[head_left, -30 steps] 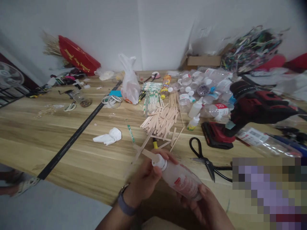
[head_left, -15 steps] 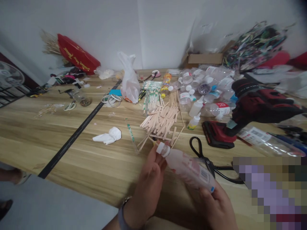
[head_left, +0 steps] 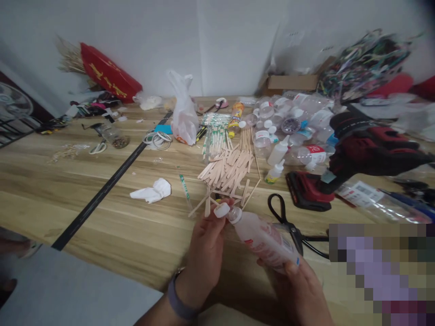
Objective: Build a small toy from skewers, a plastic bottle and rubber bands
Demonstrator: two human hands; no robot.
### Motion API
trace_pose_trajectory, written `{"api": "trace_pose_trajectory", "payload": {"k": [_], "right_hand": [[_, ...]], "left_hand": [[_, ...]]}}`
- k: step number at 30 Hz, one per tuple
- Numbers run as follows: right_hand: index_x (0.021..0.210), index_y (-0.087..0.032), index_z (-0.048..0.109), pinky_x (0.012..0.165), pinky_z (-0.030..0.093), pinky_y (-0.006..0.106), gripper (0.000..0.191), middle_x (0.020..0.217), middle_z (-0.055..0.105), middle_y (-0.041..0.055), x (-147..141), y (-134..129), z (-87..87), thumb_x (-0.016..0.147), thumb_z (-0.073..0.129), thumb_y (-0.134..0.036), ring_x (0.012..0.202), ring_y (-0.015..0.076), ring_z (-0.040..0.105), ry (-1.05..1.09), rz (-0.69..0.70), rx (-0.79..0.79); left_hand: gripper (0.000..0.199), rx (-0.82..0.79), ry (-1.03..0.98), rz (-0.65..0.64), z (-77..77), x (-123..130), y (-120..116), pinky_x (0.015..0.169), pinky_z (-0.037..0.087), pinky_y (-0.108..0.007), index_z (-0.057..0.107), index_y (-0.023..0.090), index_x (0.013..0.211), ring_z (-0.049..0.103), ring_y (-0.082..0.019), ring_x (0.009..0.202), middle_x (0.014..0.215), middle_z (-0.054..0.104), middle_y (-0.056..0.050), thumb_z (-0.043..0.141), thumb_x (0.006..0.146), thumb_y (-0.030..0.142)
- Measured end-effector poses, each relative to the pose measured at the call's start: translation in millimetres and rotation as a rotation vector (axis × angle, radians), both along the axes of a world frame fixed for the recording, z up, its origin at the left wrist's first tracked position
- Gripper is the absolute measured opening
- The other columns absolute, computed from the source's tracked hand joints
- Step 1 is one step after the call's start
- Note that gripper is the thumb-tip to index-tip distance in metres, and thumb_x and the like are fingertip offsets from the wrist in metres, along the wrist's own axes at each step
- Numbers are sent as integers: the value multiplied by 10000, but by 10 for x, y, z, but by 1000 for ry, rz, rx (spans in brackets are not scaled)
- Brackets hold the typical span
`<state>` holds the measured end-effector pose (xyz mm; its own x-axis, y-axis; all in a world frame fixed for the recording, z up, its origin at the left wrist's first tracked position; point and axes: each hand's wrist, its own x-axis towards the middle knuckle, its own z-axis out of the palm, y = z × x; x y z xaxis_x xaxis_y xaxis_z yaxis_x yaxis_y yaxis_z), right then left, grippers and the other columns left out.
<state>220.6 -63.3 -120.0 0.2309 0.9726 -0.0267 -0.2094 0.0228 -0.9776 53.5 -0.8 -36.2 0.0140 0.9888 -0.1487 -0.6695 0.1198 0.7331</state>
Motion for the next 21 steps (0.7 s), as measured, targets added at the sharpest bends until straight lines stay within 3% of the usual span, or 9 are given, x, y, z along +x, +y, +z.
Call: {"api": "trace_pose_trajectory", "payload": {"k": [4,8,11,16,19,21], "right_hand": [[1094,-256,737,748,612,355,358,1088,762,108,16,9,-24,853,666,-510,925,276,728,172,83,-7],[1086,-206,736,689,619,381,379,1007,767,142,22,48,24,906,581,-500,798,280,737,209,131,-34],[1093,-203,732,674,616,382,405,938,769,134,-2,38,55,907,564,-520,726,267,725,185,187,-53],[1119,-243,725,659,612,340,427,912,766,105,-50,-27,56,905,547,-566,706,237,717,35,194,-57],[1124,-275,730,767,609,369,422,862,771,82,-19,-1,137,901,550,-584,812,261,737,-211,301,28],[1111,-277,745,862,583,409,417,937,777,96,24,52,239,878,584,-584,934,299,729,-405,411,157]], "left_hand": [[222,-12,-46,74,-1,-22,19,793,463,-255,695,216,797,620,-136,824,843,709,23,863,665,277],[381,22,-40,-93,-66,-33,-11,875,460,-313,696,222,1047,613,-200,1015,1099,703,-45,798,748,434],[424,56,19,-182,-85,-18,-24,913,438,-315,685,218,1118,605,-202,1038,1108,707,-56,745,795,486],[382,65,15,-32,-62,58,-45,829,476,-319,648,229,988,636,-197,914,960,721,-24,666,825,573],[423,62,-25,41,-16,117,-60,796,501,-332,610,235,951,654,-214,879,818,702,-5,615,824,638],[446,77,-57,86,25,138,-66,775,511,-334,595,237,913,662,-219,846,729,673,10,600,812,671]]}}
